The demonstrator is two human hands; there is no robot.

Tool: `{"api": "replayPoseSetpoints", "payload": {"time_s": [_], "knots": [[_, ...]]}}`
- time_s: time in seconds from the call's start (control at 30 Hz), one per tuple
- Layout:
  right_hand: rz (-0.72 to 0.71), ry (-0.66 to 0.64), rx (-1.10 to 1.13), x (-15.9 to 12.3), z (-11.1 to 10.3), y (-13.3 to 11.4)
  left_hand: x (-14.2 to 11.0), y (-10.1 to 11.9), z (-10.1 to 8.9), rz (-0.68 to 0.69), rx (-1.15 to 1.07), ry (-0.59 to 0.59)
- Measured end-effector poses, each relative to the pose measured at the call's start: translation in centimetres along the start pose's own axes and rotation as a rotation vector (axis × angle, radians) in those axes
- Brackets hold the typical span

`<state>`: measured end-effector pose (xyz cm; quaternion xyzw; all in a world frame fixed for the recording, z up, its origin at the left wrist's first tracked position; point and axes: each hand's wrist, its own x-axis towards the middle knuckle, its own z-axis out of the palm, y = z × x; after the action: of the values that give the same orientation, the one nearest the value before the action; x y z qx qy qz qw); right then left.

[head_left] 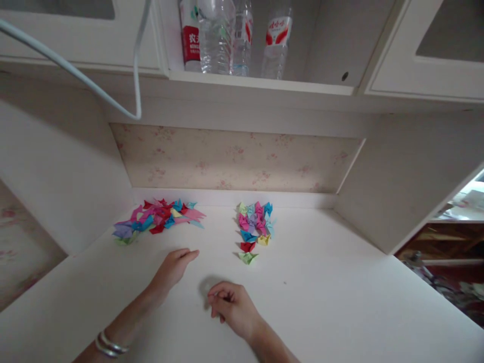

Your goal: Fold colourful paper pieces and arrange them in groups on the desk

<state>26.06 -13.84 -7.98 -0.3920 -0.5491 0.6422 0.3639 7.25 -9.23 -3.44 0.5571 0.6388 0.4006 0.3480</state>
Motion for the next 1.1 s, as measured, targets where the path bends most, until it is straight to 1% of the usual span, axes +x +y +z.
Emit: {"api": "replayPoseSetpoints", "payload": {"time_s": [0.1, 0.2, 0.3, 0.47, 0.6, 0.67, 0.77, 0.83, 0.9, 0.97, 1.03, 1.1], "knots": [[-0.002, 0.025, -0.017, -0.2, 0.1, -0.1, -1.9, -2.1, -0.1, -0.034, -0.058, -0.099], [-0.003, 0.056, -0.03, -0.2, 0.1, -0.1, -2.7, -3.1, 0.3, -0.046, -0.086, -0.186], [-0.006, 0.06, -0.018, -0.2, 0.2, -0.1, -2.6, -3.2, 0.3, -0.096, -0.143, -0.205], [-0.016, 0.059, 0.007, 0.1, 0.6, -0.4, -2.5, -3.3, -0.1, -0.121, -0.223, -0.208], [0.001, 0.053, 0.018, 1.6, 1.6, -1.4, -2.6, -3.3, -0.3, -0.124, -0.237, -0.212], [-0.007, 0.044, 0.002, 3.2, 2.2, -2.5, -2.6, -3.4, -0.3, -0.121, -0.26, -0.222], [-0.091, 0.075, -0.073, 6.7, 3.5, -4.6, -2.4, -3.5, -0.4, -0.147, -0.347, -0.21], [-0.166, 0.113, -0.144, 9.6, 4.8, -6.0, -2.2, -3.5, -0.4, -0.191, -0.426, -0.175], [-0.242, 0.112, -0.26, 12.6, 6.6, -7.0, -1.9, -3.5, -0.4, -0.24, -0.498, -0.153], [-0.336, 0.054, -0.467, 15.3, 8.9, -7.4, -1.7, -3.6, -0.4, -0.271, -0.549, -0.158], [-0.414, -0.046, -0.754, 17.5, 11.4, -7.3, -1.4, -3.9, -0.4, -0.288, -0.577, -0.159], [-0.415, -0.14, -1.054, 19.4, 13.7, -6.9, -1.0, -4.3, -0.4, -0.308, -0.595, -0.129]]}}
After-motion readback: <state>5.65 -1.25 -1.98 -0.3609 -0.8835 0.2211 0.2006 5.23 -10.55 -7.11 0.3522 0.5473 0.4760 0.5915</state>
